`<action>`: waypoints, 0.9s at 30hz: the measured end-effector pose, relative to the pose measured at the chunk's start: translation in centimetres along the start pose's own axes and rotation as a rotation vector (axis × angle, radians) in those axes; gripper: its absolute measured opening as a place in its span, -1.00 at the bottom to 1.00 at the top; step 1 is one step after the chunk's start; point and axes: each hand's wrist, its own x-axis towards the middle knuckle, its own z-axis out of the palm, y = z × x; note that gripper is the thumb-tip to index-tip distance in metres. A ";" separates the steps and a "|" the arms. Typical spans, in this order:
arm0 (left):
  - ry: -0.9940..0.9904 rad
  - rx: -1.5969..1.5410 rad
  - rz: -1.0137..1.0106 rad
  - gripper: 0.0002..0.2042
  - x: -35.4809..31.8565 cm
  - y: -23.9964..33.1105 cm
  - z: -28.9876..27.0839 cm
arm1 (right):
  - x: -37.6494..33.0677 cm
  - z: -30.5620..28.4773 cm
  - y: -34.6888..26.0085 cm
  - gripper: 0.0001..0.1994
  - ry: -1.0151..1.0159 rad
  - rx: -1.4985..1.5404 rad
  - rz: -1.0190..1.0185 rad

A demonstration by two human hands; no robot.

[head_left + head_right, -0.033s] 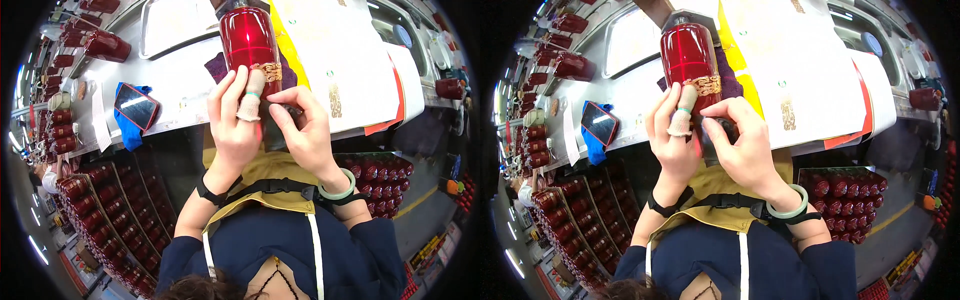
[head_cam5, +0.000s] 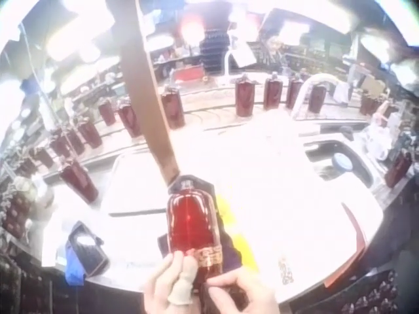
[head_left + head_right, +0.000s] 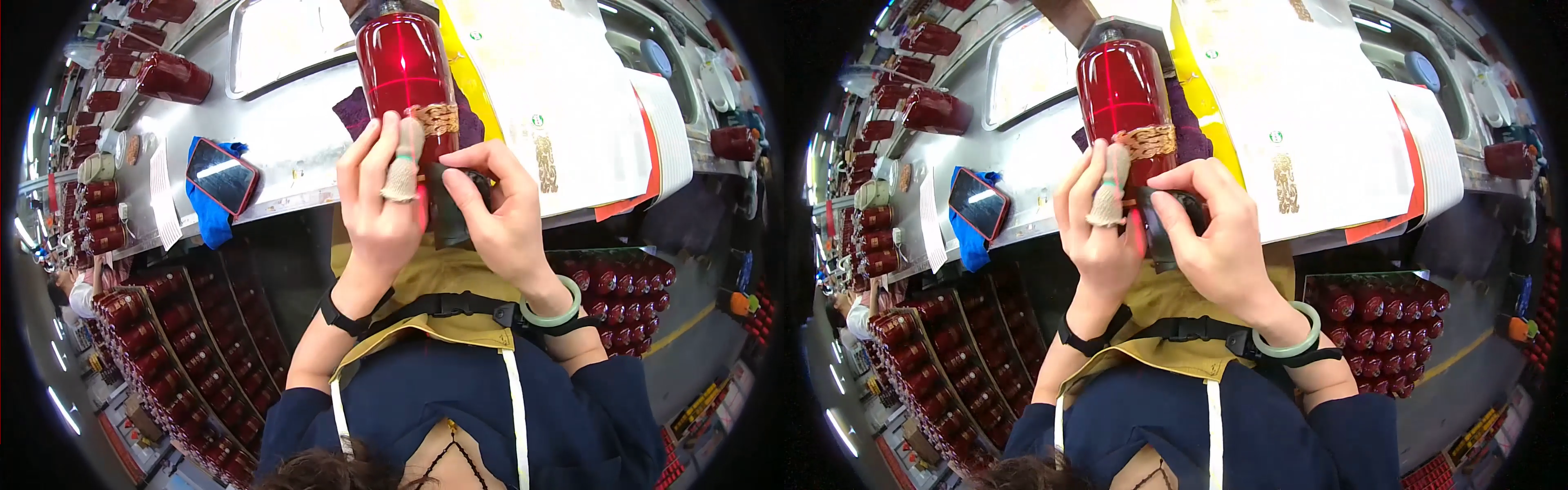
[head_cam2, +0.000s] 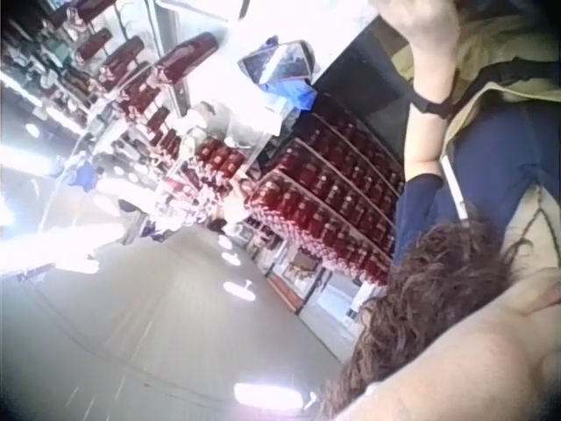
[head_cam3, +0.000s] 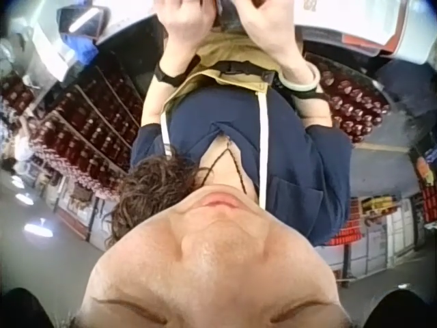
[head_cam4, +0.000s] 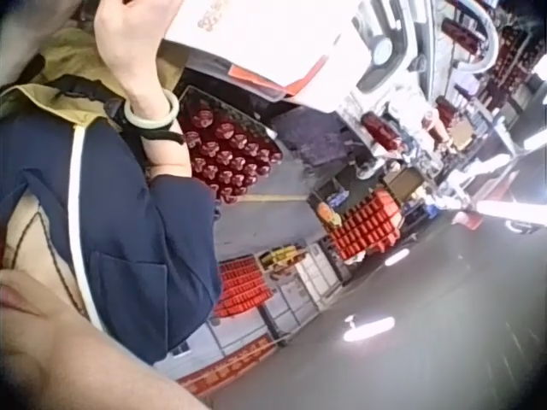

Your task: Manually applying and smoothing gold labels onto red glass bottles at a production line station.

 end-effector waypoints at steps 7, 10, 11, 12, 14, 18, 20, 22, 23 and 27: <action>0.026 -0.254 -0.287 -0.43 -0.6 0.7 -0.5 | -0.3 -0.7 0.9 -0.89 0.063 -0.007 0.057; 0.047 -0.207 -0.195 -0.36 -0.4 1.1 0.2 | -0.4 -0.5 0.5 -0.89 0.074 0.014 0.048; 0.065 -0.129 -0.080 -0.36 -0.4 0.9 0.3 | -0.4 -0.5 0.4 -0.89 0.053 0.005 0.082; 0.007 -0.020 -0.066 -0.37 -0.3 0.5 0.4 | -0.4 -0.5 0.4 -0.89 0.033 0.000 0.098; 0.103 -0.224 -0.170 -0.41 -0.5 0.0 0.2 | -0.2 -0.5 0.4 -0.89 0.051 0.010 0.067; 0.009 -0.228 -0.241 -0.43 -0.7 -0.1 -0.8 | -0.2 -0.8 0.7 -0.88 0.062 0.022 0.078; 0.057 -0.193 -0.225 -0.42 -0.4 0.7 -0.8 | -0.4 -0.8 0.8 -0.87 0.068 -0.008 0.098; 0.109 -0.224 -0.142 -0.42 0.2 1.4 -0.2 | -0.4 -0.7 0.8 -0.87 0.057 0.009 0.097; 0.048 -0.134 -0.012 -0.42 0.6 1.2 0.1 | -0.5 -0.7 0.7 -0.87 0.046 0.023 0.079; 0.018 -0.110 0.004 -0.49 1.0 0.3 -0.2 | -0.3 -0.8 0.5 -0.87 0.070 0.038 0.101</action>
